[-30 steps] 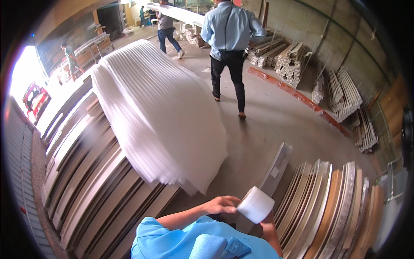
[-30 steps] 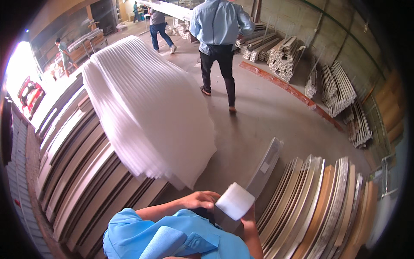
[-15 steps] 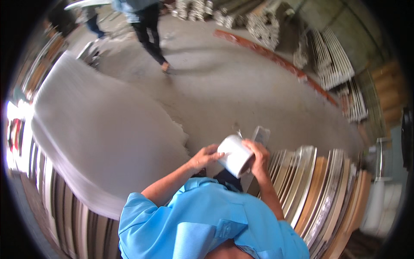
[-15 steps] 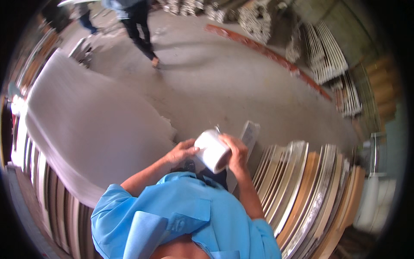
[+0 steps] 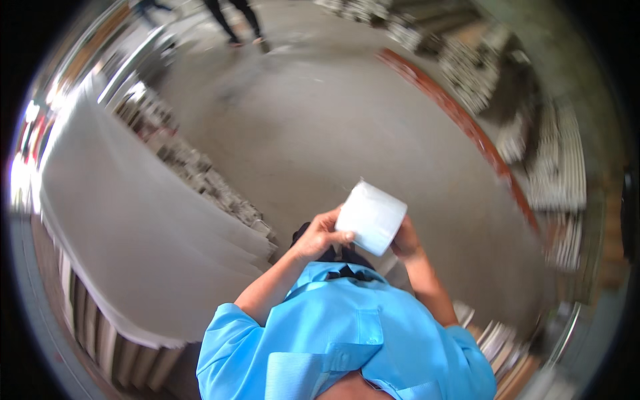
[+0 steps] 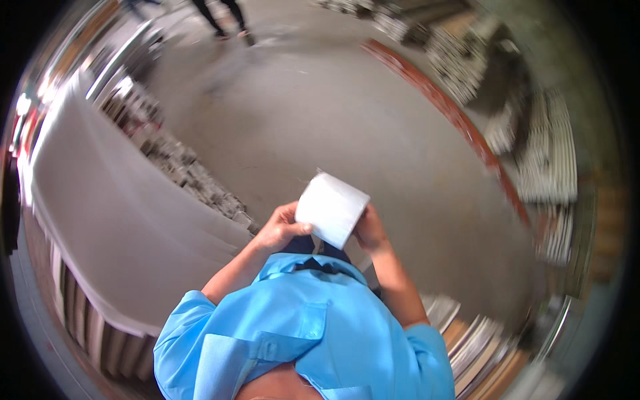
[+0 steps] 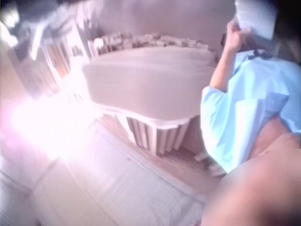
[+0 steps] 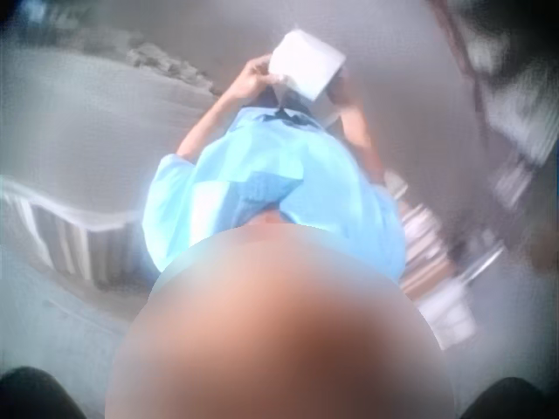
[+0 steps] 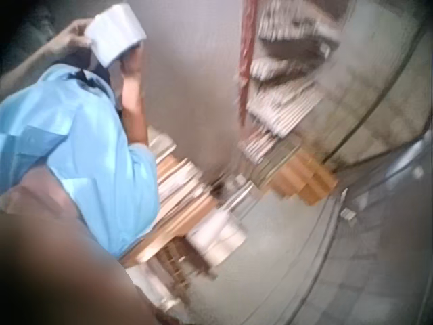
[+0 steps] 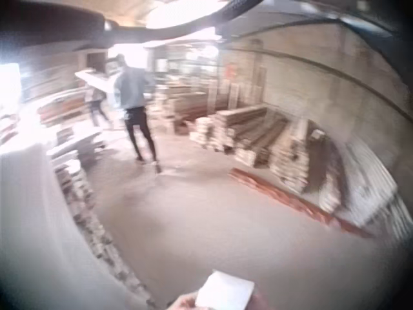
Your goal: The person wraps long metal frame pieces with clear plastic film and secures them with tape. They handle the frames one at a time, rotate them to cover all sides, and place the wrapped pieces on a nearby rack.
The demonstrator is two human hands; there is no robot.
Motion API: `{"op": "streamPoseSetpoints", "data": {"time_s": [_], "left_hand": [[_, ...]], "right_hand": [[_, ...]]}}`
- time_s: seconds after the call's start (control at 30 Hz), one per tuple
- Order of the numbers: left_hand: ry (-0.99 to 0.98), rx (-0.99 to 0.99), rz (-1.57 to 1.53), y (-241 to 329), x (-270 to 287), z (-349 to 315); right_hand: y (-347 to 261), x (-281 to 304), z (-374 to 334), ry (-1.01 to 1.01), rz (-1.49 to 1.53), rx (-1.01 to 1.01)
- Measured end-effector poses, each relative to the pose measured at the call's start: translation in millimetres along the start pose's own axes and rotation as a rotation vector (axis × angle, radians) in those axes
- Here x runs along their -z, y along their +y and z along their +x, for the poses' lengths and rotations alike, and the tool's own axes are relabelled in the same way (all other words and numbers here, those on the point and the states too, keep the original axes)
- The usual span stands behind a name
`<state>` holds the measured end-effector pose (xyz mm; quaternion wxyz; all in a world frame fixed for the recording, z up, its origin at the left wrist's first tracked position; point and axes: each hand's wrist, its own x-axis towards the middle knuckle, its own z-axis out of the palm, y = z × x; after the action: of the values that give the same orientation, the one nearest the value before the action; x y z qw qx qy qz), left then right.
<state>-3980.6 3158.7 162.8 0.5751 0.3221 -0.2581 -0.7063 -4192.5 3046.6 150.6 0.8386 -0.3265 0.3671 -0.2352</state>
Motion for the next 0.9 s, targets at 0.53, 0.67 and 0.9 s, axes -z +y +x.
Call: {"op": "streamPoseSetpoints", "data": {"time_s": [0.53,0.67,0.9], "left_hand": [[0.494,-0.253,0.706,258,267,207],[0.498,-0.338,0.714,337,330,269],[0.675,-0.410,0.800,456,458,389]], "right_hand": [[-147,-134,428,-0.146,-0.653,-0.136],[-177,-173,533,-0.232,-0.580,-0.151],[-246,-234,770,-0.414,-0.622,-0.192]]}}
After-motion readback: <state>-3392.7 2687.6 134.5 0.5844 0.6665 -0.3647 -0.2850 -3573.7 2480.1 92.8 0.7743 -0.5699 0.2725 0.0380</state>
